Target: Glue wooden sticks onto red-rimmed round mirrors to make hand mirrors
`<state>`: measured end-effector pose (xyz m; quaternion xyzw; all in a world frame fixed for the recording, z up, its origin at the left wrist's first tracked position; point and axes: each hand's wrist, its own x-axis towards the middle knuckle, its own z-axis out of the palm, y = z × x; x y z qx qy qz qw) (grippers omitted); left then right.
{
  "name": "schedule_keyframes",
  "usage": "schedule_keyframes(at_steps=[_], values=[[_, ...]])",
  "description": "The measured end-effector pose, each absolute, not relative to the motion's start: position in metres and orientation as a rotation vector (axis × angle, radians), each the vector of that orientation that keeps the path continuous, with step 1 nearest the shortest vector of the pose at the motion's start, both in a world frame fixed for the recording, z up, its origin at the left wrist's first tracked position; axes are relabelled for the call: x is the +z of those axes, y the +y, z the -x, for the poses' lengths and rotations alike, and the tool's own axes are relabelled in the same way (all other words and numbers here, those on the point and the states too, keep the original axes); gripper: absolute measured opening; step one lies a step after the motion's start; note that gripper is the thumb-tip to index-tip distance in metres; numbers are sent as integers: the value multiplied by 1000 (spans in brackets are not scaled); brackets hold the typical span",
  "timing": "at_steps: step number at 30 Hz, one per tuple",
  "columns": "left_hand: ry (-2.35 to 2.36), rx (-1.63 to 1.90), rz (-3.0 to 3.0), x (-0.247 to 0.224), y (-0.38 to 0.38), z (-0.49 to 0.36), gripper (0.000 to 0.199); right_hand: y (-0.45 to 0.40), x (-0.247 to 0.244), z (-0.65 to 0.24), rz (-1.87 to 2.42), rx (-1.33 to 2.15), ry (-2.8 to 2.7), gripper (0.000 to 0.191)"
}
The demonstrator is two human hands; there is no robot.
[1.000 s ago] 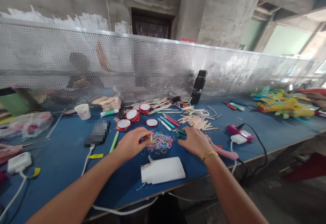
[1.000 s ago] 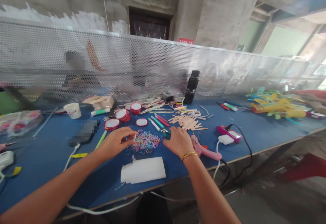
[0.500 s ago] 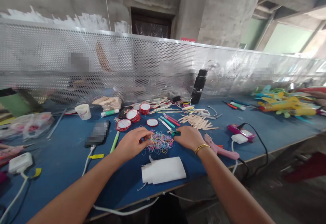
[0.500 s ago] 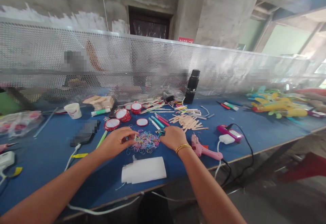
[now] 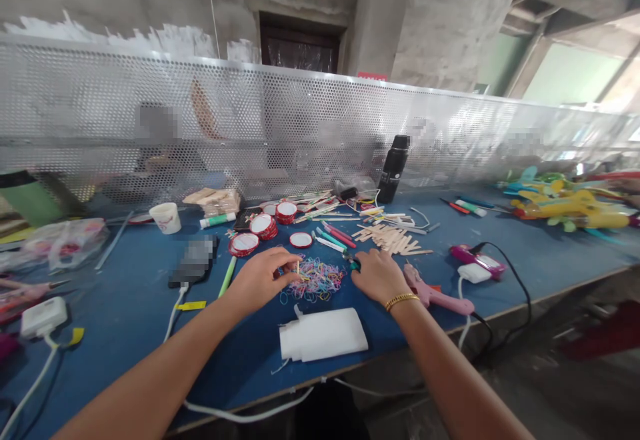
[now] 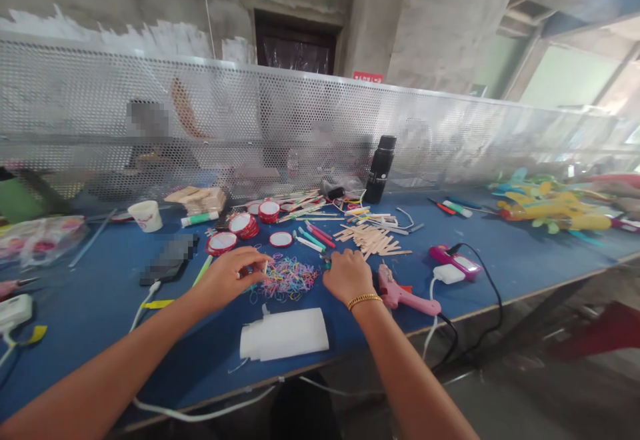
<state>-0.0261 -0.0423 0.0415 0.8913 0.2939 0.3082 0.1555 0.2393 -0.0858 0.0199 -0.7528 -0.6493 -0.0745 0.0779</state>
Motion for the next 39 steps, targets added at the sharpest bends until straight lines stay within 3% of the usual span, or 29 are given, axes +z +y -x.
schedule_keyframes(at_steps=[7,13,22,28,32,39], values=[[883,1078,-2269,34,-29,26,24,-93,39,-235,2193,-320,-1844,43],[943,1246,-1911,36,-22,28,42,-99,56,-245,2013,-413,-1761,37],[1008,1285,-1670,40,-22,30,57,-134,48,-237,1927,-191,-1810,27],[995,1296,-1609,43,-27,27,57,-159,34,-233,1829,-134,-1849,23],[966,1301,-1595,43,-28,25,55,-160,36,-261,1940,-265,-1795,25],[849,1277,-1398,42,-31,27,48,-167,30,-323,2528,-514,-1742,35]])
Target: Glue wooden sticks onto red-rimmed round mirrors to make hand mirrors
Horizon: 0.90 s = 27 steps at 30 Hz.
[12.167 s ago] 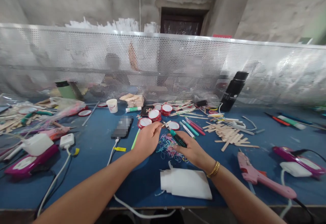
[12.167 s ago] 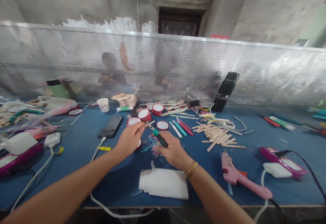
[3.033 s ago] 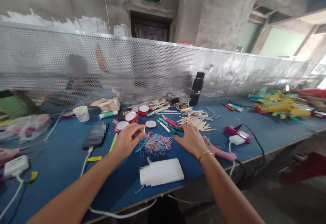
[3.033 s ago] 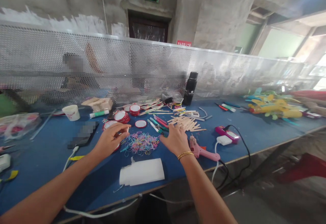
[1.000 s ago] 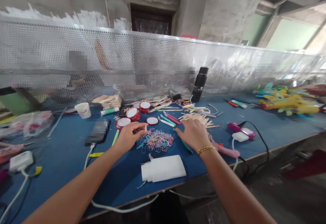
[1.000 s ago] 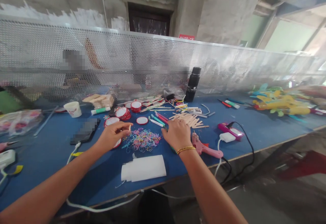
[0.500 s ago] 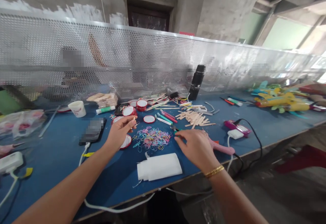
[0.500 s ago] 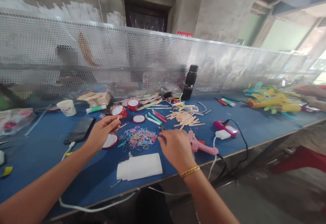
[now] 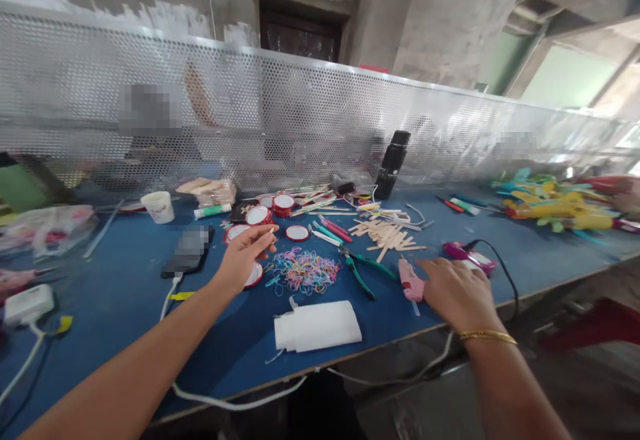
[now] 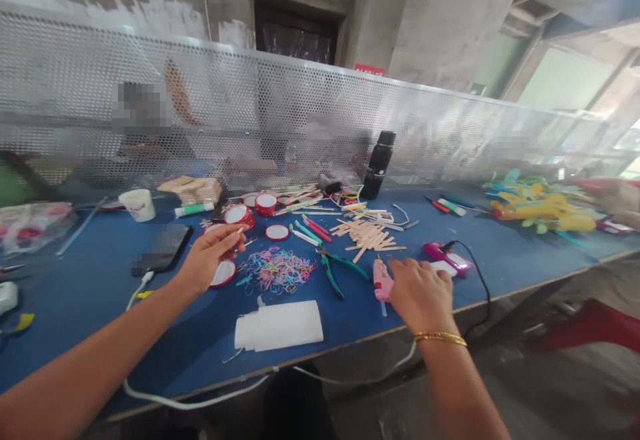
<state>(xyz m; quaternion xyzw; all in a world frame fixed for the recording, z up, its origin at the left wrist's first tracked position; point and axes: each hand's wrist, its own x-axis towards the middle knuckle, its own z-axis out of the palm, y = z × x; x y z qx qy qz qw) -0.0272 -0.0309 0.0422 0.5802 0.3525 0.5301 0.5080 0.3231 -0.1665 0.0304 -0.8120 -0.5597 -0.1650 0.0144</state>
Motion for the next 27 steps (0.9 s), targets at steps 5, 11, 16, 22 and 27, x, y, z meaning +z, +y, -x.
schedule_keyframes(at_steps=[5,11,16,22,27], values=[[716,1101,-1188,41,-33,29,45,-167,17,-346,2555,-227,-1851,44],[641,1046,-1117,38,-32,29,41,-164,8,-348,2561,-176,-1922,39],[648,1020,-1101,39,-34,28,41,-162,4,-355,2465,-405,-1911,21],[597,985,-1096,37,-35,29,41,-162,26,-340,1804,-314,-1689,26],[574,915,-1132,34,-34,29,43,-156,34,-271,1161,669,-1416,39]])
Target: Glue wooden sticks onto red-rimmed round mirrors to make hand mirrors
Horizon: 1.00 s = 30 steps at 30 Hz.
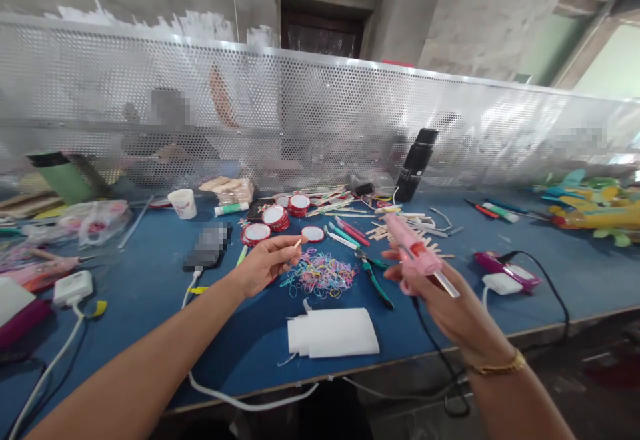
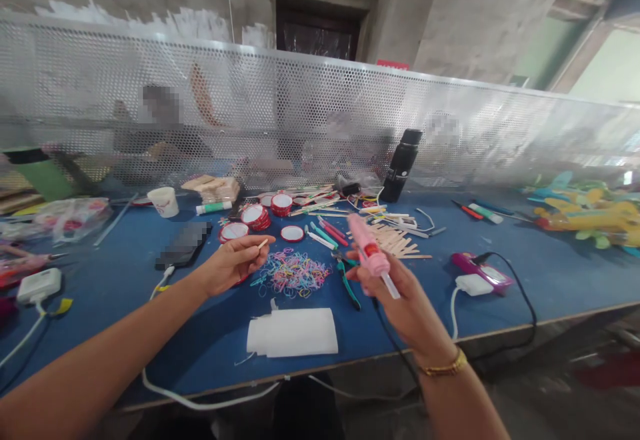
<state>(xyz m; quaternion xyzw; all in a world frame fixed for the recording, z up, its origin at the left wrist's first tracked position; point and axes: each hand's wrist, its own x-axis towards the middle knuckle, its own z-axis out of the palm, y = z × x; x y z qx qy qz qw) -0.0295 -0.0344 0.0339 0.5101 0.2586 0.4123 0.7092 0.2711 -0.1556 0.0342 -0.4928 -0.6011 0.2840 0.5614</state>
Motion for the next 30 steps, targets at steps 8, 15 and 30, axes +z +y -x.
schedule_keyframes(at_steps=[8,15,30], values=[[648,909,-1132,36,-36,30,45,-141,10,-200,650,1329,-1255,41],[628,899,-1189,34,-30,33,42,-139,5,-190,678,1237,-1260,48],[659,862,-1248,35,-33,29,34,-139,0,-192,661,1338,-1212,51]])
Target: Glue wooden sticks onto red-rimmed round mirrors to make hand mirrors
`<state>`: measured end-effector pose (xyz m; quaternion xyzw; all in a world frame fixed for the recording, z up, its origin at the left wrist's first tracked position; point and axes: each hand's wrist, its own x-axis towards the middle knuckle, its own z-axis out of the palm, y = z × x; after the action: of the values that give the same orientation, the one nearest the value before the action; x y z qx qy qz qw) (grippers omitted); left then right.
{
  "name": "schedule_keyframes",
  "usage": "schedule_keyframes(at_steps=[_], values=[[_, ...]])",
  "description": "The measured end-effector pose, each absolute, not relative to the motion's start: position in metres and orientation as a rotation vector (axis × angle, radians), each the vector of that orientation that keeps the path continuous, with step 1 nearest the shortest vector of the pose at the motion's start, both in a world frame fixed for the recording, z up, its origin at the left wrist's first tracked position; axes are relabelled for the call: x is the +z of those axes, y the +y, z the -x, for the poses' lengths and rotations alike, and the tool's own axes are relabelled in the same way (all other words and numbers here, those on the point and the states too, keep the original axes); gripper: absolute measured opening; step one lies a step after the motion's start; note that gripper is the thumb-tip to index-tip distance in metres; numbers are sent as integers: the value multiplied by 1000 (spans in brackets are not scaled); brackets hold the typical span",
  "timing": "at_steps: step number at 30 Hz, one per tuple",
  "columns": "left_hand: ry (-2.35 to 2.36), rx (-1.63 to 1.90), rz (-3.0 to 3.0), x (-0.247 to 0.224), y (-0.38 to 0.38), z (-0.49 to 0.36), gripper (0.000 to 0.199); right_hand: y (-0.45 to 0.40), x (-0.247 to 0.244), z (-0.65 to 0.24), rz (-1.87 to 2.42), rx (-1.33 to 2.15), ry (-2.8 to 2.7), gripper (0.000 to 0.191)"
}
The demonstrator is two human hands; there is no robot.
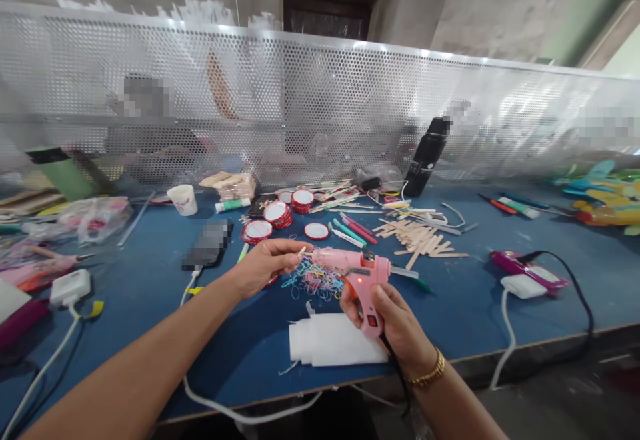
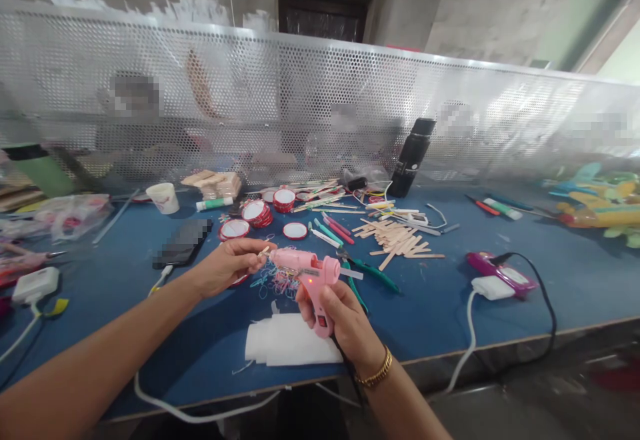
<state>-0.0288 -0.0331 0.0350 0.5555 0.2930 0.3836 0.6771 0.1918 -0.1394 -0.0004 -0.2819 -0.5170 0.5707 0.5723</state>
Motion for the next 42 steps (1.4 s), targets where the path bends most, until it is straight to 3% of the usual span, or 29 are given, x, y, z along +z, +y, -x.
schedule_keyframes(at_steps=[42], values=[[620,855,-1220,33,-30,31,32,-136,-5,-195,715,1286,-1194,48]])
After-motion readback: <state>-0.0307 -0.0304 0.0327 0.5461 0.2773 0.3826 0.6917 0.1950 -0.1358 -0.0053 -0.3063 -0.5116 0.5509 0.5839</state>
